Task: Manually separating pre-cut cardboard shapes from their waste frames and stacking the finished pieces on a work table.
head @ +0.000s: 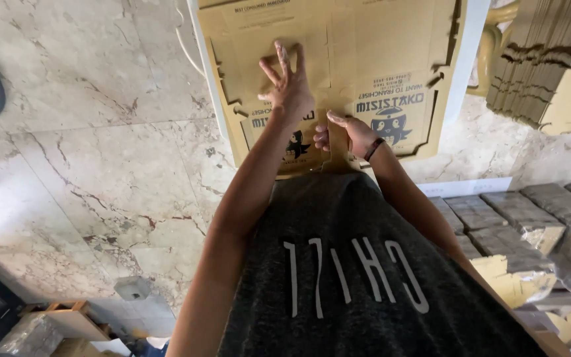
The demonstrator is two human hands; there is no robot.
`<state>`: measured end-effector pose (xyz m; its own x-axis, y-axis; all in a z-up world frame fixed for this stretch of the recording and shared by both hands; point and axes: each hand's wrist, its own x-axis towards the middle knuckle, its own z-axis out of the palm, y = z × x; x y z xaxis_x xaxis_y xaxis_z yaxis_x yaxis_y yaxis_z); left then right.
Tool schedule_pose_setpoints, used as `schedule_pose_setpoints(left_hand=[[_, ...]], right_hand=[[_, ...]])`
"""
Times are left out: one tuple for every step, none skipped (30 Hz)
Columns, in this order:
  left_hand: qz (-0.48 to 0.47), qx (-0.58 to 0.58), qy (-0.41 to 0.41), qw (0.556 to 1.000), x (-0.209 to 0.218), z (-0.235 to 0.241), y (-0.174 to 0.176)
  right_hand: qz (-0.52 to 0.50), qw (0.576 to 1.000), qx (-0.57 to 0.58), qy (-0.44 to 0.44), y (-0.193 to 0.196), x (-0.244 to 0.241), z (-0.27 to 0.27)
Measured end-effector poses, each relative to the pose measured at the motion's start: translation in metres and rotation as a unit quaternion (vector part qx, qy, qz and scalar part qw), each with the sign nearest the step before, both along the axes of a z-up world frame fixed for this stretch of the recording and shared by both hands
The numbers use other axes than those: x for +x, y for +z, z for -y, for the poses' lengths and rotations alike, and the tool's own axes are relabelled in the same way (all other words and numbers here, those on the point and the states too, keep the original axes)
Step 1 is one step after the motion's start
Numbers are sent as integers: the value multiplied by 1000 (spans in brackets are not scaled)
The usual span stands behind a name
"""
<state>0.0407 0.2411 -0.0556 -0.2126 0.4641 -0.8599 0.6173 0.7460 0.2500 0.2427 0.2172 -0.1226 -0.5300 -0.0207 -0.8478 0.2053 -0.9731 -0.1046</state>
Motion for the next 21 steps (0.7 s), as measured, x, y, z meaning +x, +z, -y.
schedule_pose_setpoints(left_hand=[[-3,1,0,1000,6,6,-26],[-60,35,-10,998,11,12,-52],[-115,70,-21,991,19,20,-77],[-115,70,-22,991,23,21,-80],[-113,67,1,991,27,20,-84],[-110,64,24,992,32,19,-87],[-111,61,25,992,32,20,-92],[-107,60,16,992,32,21,-97],[-103,60,5,993,32,22,-102],[-105,57,4,993,29,18,-96],[-90,47,23,995,30,15,-90],[-74,37,43,996,30,13,-83],[-74,37,41,996,31,13,-84],[-76,34,46,995,32,13,-84],[-80,35,51,995,30,10,-84],[-80,39,50,995,30,8,-85],[-76,30,44,996,29,10,-85],[-72,20,37,996,28,12,-86],[-75,21,38,996,28,12,-83],[-72,43,41,996,28,13,-80],[-69,64,43,995,29,15,-79]], right_hand=[[-3,1000,1,0,0,-4,-2],[14,1000,13,-22,1,-8,-3],[32,998,25,-45,2,-9,-3],[31,998,25,-46,10,-13,1],[37,995,76,-49,18,-17,2],[44,990,127,-51,24,-20,3],[42,990,124,-50,20,-18,6],[39,983,175,-35,16,-16,9],[36,973,225,-22,11,-14,13],[34,974,223,-23,16,-20,14],[85,964,253,-7,22,-23,17],[134,950,282,8,28,-27,20],[135,950,282,7,37,-30,18],[137,952,275,-3,47,-33,16],[137,952,272,-13,57,-38,12],[137,951,275,-15,57,-37,7],[115,968,216,-50,59,-36,6],[93,980,156,-85,60,-34,4],[91,980,157,-84,55,-30,3],[57,983,117,-130,49,-26,2],[23,981,77,-175,42,-21,2]])
